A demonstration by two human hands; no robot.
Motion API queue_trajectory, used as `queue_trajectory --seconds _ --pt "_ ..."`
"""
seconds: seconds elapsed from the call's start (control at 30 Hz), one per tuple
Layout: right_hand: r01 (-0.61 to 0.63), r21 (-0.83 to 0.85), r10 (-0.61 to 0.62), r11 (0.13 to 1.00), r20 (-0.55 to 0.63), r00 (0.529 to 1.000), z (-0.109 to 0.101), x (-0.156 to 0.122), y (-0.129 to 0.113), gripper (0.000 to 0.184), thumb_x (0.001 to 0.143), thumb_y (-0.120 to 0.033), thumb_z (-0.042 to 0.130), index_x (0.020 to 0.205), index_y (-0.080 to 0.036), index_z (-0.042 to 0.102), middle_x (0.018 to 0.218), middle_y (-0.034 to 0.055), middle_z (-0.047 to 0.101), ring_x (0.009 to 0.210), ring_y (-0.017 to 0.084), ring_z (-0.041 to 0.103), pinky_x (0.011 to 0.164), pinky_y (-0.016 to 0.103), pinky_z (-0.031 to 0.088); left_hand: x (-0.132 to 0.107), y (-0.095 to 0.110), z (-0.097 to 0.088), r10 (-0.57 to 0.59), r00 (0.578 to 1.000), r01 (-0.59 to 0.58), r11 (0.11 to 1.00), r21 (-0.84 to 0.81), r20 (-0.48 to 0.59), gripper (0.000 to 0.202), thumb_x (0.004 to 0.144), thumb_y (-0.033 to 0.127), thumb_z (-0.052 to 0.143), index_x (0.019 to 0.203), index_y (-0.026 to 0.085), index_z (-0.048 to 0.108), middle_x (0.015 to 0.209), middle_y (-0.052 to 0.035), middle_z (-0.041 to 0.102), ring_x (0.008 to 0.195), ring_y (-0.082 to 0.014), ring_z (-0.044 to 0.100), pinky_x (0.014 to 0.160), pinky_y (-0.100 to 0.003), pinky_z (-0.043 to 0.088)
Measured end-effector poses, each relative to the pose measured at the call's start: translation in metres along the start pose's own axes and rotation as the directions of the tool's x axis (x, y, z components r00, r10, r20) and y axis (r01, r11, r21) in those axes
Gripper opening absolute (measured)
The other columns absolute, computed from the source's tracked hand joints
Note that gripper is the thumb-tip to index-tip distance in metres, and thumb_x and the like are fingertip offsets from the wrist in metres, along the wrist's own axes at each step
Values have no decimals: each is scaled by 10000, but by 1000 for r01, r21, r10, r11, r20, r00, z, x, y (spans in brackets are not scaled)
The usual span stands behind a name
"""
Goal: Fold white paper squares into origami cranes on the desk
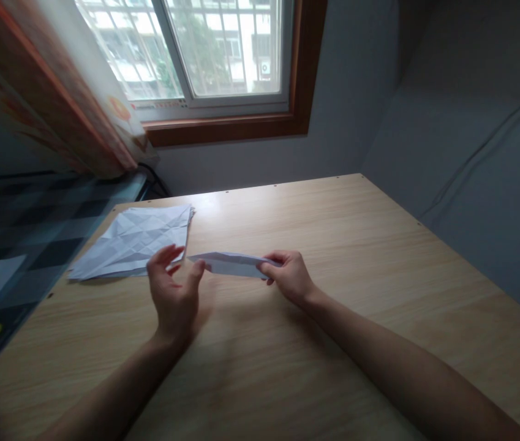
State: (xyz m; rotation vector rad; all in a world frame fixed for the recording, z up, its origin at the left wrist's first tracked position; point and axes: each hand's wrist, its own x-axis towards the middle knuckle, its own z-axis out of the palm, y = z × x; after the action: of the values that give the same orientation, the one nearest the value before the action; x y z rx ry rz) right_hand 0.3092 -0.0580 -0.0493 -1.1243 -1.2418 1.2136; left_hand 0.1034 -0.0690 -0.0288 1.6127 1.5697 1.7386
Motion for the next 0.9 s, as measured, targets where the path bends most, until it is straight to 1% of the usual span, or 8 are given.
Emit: queue_trajectory --seconds 0.07,0.13,0.2,0.27,0.37,0.5,0.67,0.9 --pt "29 -79 -26 996 44 999 -1 -1 -2 146 715 -290 705 739 -151 745 551 -3 641 461 109 540 441 225 443 -1 5 -3 310 950 -310 922 232 37 554 761 337 703 1259 185 511 1289 -135 556 1268 -310 453 1082 -481 295" --pt "86 -177 -65 981 120 991 0 -4 -5 111 727 -246 681 749 -161 748 558 -8 646 479 113 554 460 224 440 -5 11 -4 443 845 -527 788 319 301 416 794 313 676 1185 204 585 1186 -113 630 1214 -311 500 1118 -507 204" --pt "172 -274 -128 946 172 977 1 -7 -7 70 714 -200 681 731 -173 743 597 -3 666 541 127 586 514 236 455 -9 17 -4 403 728 -634 704 320 555 148 852 267 603 971 207 664 894 -75 694 967 -267 608 1058 -486 271" --pt "220 -316 -188 923 129 974 2 -7 -6 49 698 -211 720 737 -182 729 648 -1 673 600 138 600 561 248 470 -10 23 -4 307 675 -639 697 324 671 169 884 244 539 778 192 658 707 -64 666 756 -225 603 892 -410 386" --pt "163 -167 -177 972 -71 982 1 -3 -1 358 667 -346 796 969 -198 674 747 -14 643 582 120 576 510 234 468 -5 30 -5 154 742 -451 835 316 652 245 889 265 517 700 184 651 657 -58 655 629 -186 563 645 -302 390" --pt "75 121 -61 990 -116 991 5 -4 2 585 670 -462 791 1134 -210 538 857 -6 623 554 103 586 424 204 462 1 36 -1 -166 833 136 986 95 528 209 822 339 614 712 174 683 594 -7 641 530 -140 545 513 -243 370" --pt "-28 192 -4 981 165 986 20 -17 0 402 685 -447 789 916 -180 596 714 -15 618 543 110 594 438 213 488 -10 26 11 -387 715 598 770 -222 582 227 663 321 772 710 147 633 643 -18 691 559 -154 628 511 -234 458" --pt "-43 115 24 992 161 987 22 -20 -5 258 732 -370 760 810 -159 633 528 -53 552 428 81 495 388 193 383 -18 8 16 -380 643 695 654 -298 665 284 679 344 789 763 135 615 701 -34 695 617 -176 662 598 -286 514"
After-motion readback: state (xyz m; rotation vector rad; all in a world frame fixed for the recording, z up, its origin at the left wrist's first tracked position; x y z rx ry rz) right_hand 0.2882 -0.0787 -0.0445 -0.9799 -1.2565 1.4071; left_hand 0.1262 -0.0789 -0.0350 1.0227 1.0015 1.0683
